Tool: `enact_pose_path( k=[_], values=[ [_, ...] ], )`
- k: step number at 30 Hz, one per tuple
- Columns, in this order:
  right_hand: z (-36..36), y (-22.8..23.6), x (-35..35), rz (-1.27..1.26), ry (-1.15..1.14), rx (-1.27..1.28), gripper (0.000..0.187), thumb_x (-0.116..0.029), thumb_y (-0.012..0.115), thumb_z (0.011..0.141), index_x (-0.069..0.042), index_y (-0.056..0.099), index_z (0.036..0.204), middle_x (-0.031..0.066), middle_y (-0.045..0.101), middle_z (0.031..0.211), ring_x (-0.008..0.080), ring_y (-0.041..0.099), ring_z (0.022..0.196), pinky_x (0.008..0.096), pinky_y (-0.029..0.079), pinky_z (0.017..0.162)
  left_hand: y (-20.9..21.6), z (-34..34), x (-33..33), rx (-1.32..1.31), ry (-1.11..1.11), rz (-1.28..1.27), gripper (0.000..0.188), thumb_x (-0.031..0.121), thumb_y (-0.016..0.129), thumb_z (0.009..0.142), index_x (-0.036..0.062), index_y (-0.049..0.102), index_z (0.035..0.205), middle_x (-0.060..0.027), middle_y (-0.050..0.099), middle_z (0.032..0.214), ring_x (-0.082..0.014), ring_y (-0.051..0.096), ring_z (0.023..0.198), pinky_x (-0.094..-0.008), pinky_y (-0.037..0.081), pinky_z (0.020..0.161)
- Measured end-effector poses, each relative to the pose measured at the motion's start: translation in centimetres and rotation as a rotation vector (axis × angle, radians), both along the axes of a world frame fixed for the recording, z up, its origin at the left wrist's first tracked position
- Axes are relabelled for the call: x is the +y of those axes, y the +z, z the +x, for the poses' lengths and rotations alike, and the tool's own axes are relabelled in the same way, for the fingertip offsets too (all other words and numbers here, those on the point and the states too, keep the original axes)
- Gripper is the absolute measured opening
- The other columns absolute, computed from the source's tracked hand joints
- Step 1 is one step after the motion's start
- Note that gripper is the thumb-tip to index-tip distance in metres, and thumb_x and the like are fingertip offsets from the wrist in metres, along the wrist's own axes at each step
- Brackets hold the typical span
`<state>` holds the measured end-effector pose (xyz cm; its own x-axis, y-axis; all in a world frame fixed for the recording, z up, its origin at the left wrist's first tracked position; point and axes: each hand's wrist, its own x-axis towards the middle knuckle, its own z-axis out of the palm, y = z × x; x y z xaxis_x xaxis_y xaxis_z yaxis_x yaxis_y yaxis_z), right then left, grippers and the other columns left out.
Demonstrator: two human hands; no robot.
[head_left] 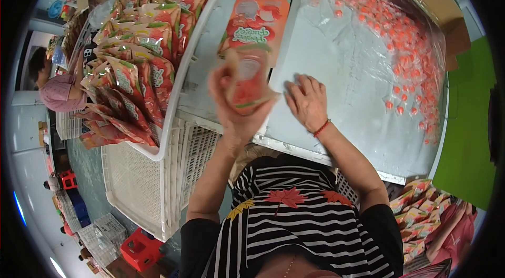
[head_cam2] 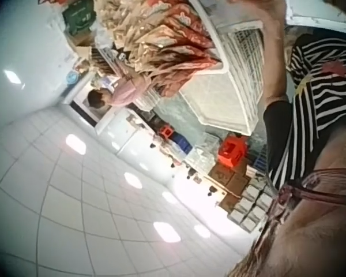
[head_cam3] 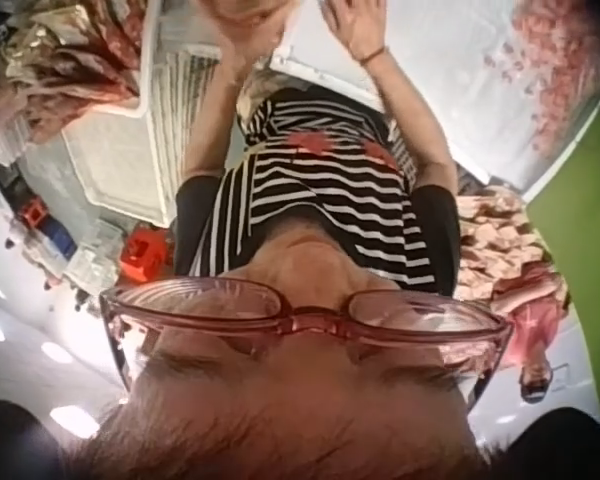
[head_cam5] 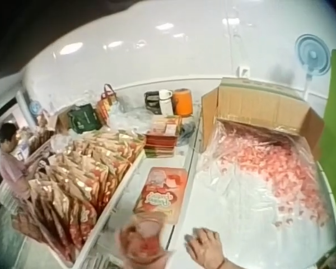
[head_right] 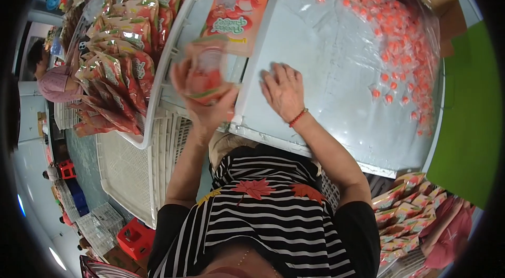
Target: Manually filling plastic bags with individual candies and placing the filled bags into a collection tray.
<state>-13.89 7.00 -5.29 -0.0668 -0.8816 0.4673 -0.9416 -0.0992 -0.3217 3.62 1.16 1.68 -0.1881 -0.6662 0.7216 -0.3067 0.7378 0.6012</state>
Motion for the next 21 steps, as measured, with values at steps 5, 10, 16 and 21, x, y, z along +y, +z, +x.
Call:
enact_pose_path(
  k=[5, 10, 16, 21],
  values=[
    [-5.1, -0.4, -0.8, -0.186, -0.064, -0.049, 0.016, -0.019, 0.063, 0.083, -0.008, 0.057, 0.073, 0.0044, 0.058, 0.079, 0.0167, 0.053, 0.063, 0.0298, 0.04, 0.048, -0.4, -4.5, 0.1, 0.116, -0.14, 0.272, 0.104, 0.021, 0.09, 0.054, -0.0024, 0.026, 0.133, -0.021, 0.038, 0.126, -0.0343, 0.043, 0.113, -0.044, 0.037, 0.094],
    [-4.6, 12.6, -3.0, -0.293, -0.112, -1.306, 0.03, -0.022, 0.053, 0.095, -0.005, 0.052, 0.07, -0.0041, 0.046, 0.061, 0.0031, 0.042, 0.053, 0.0201, 0.033, 0.047, -0.1, -6.2, 0.0, -0.008, -0.119, 0.226, 0.107, 0.028, 0.088, 0.056, -0.0039, 0.023, 0.134, -0.0231, 0.037, 0.126, -0.0393, 0.04, 0.114, -0.0506, 0.031, 0.096],
    [-1.6, 16.2, -5.0, -0.303, 0.051, -0.891, 0.021, -0.015, 0.058, 0.092, -0.003, 0.052, 0.076, 0.0008, 0.051, 0.066, 0.0057, 0.046, 0.056, 0.0218, 0.037, 0.05, -0.1, -8.2, 0.1, -0.008, -0.051, 0.193, 0.106, 0.029, 0.087, 0.055, -0.0033, 0.023, 0.134, -0.0227, 0.04, 0.123, -0.0391, 0.04, 0.112, -0.0505, 0.029, 0.096],
    [-2.2, 14.0, -4.6, -0.185, -0.027, -0.516, 0.017, -0.012, 0.062, 0.089, 0.0, 0.053, 0.081, 0.0039, 0.052, 0.071, 0.0088, 0.048, 0.056, 0.0246, 0.04, 0.051, -0.9, -8.0, 0.1, -0.087, 0.002, 0.174, 0.102, 0.026, 0.085, 0.054, -0.0023, 0.027, 0.132, -0.0204, 0.044, 0.12, -0.0369, 0.042, 0.111, -0.0486, 0.03, 0.094]
  ],
)
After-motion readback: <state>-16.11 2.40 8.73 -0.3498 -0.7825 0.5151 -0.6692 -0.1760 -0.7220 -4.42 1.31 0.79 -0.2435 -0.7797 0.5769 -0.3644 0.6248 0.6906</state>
